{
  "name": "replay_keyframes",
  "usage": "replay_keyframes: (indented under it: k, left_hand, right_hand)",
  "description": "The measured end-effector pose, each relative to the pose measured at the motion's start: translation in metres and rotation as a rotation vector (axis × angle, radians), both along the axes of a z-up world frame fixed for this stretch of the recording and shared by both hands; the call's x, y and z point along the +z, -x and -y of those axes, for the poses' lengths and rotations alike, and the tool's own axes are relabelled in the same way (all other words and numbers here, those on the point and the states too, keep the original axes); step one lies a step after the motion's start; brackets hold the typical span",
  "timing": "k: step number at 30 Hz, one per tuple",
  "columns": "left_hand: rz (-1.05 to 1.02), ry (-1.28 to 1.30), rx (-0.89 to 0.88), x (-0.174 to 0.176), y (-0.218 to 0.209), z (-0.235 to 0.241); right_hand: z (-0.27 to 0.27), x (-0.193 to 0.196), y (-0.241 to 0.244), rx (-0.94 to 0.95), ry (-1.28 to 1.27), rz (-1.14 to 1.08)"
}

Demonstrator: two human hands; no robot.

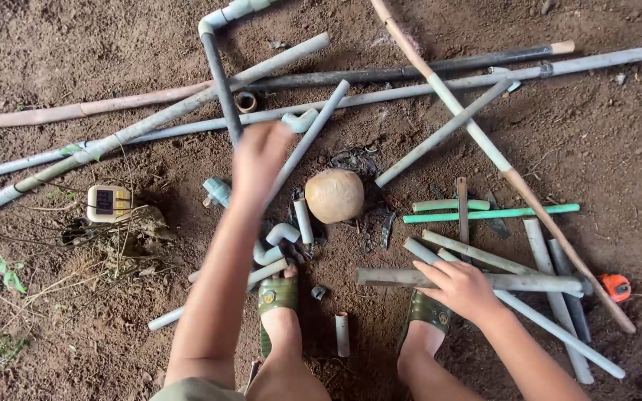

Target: The person uses a hacksaw to cut a grey PVC pipe resting on a coconut. After cutting, they inspect the pipe ends and attempt to fit two pieces together. They then use a tape measure to measure the length of a pipe segment.

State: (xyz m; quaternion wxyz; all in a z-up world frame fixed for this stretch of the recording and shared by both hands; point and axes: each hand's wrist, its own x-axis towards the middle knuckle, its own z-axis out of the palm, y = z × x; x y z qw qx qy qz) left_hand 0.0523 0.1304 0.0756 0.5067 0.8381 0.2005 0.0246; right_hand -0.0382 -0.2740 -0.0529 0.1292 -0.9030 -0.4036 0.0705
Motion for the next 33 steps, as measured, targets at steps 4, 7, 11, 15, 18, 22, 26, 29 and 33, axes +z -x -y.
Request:
replay_keyframes:
  k: [4,7,11,15,18,22,26,29,33]
  left_hand:
    - [0.147,0.126,0.497,-0.06,0.003,-0.071]
    - [-0.035,0.187,0.595,-0.139,0.008,-0.106]
    - [-0.181,0.74,0.58,-0.145,-0.01,-0.083]
    - [-0.091,0.993,0.512,-0.088,-0.018,-0.032]
    - [-0.159,1.099,0.386,-0.051,-0.016,0.016]
    - [-0.12,1.285,0.232,-0.089,0.002,0.076]
    - [-0.208,1.347,0.071,-0.117,0.019,0.107]
    - [-0.234,1.376,-0.013,-0.127,0.023,0.112]
    - [-0.213,1.395,-0.03,-0.14,0.03,0.115]
  right_hand:
    - [-0.007,0.031,-0.001,-0.119,0.078,-0.099]
    - [-0.015,0.04,-0.001,-0.227,0.117,-0.295]
    - [-0.026,0.045,0.0,-0.386,0.095,-0.49]
    - [-0.032,0.055,0.0,-0.4,0.09,-0.537]
    - [-0.037,0.063,-0.001,-0.408,0.089,-0.447]
    - [-0.028,0.047,0.0,-0.509,0.008,-0.448]
    - [-0.023,0.06,-0.004,-0.624,-0.008,-0.433]
    - [-0.017,0.069,-0.002,-0.65,0.038,-0.397]
    - [-0.011,0.082,0.001,-0.716,0.08,-0.39]
